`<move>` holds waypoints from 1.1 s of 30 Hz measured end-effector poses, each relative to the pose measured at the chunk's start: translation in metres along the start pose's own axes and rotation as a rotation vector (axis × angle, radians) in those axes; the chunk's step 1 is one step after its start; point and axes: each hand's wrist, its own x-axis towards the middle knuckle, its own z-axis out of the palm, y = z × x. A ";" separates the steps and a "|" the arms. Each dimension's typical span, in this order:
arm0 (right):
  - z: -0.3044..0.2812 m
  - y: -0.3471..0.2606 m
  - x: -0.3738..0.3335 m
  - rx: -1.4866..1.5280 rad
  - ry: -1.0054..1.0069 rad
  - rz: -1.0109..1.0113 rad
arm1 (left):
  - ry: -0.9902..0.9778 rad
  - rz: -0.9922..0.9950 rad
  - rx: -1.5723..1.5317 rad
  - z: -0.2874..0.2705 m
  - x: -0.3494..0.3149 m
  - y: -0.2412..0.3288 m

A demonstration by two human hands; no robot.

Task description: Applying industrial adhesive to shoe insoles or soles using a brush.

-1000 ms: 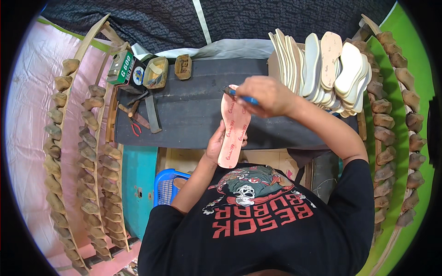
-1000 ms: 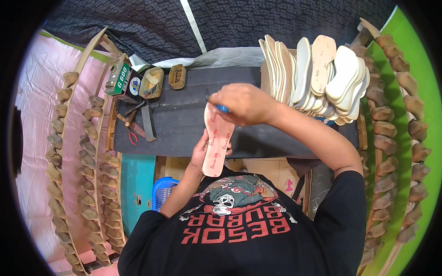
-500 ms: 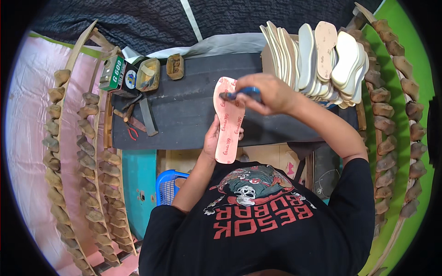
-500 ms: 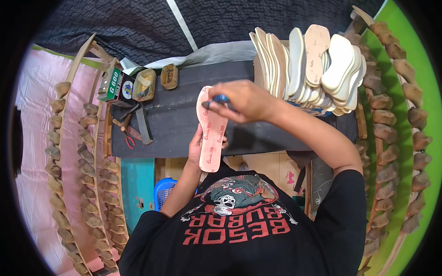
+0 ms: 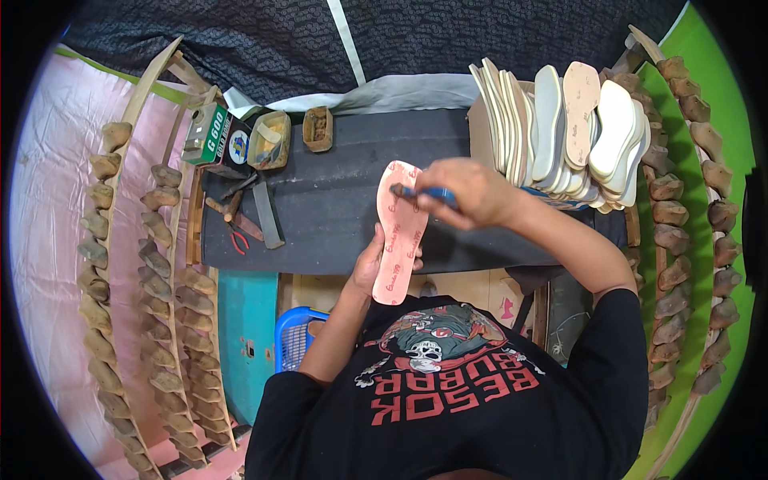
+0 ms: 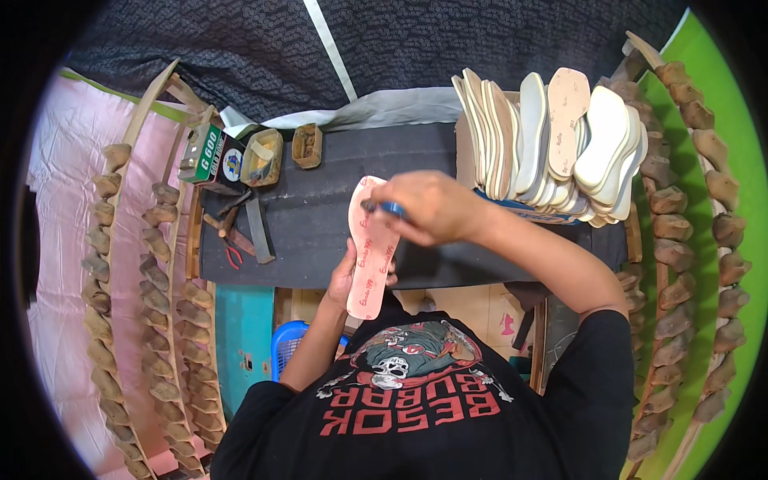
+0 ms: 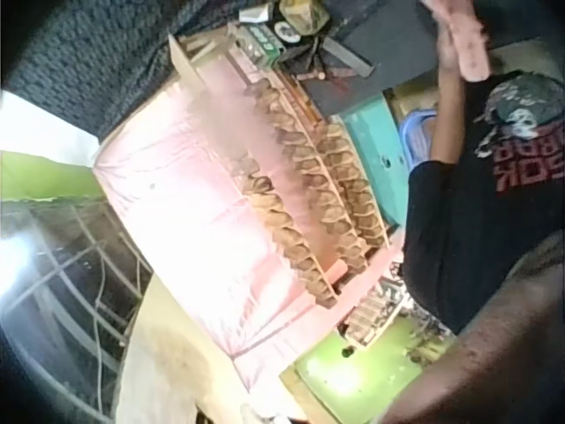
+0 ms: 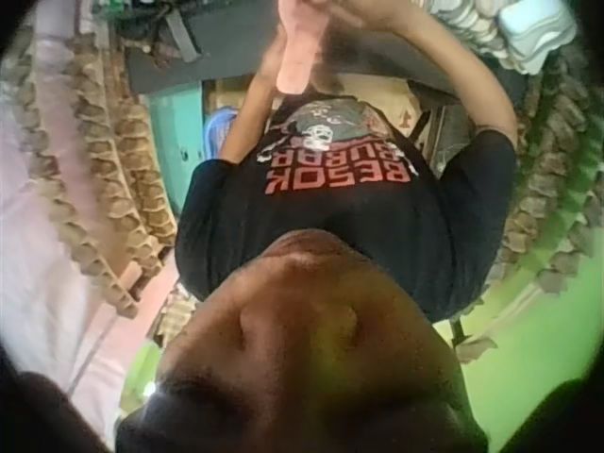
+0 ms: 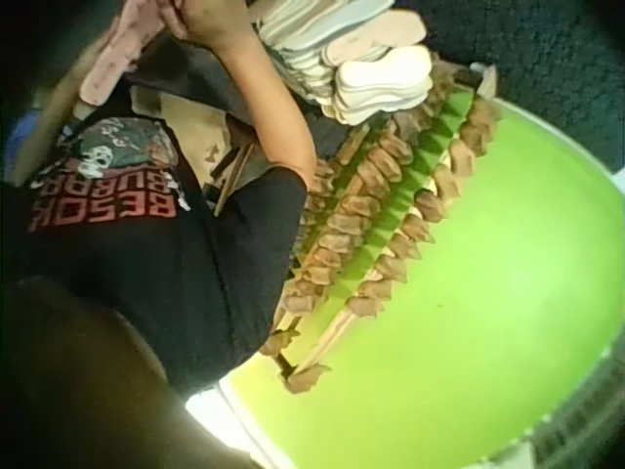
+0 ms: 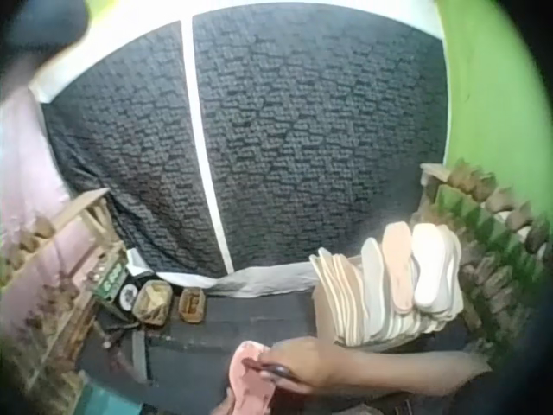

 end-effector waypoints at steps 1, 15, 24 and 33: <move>-0.005 0.003 0.004 -0.021 0.050 0.092 | -0.049 -0.014 -0.008 0.001 -0.001 0.001; 0.020 0.000 0.012 0.090 0.056 0.107 | 0.059 0.005 -0.086 -0.004 -0.011 0.015; 0.064 -0.034 -0.003 -0.043 -0.078 -0.366 | 0.211 0.087 0.000 -0.003 0.009 0.046; 0.042 -0.030 0.024 0.205 -0.093 -0.178 | 0.218 0.135 -0.219 0.020 0.016 0.045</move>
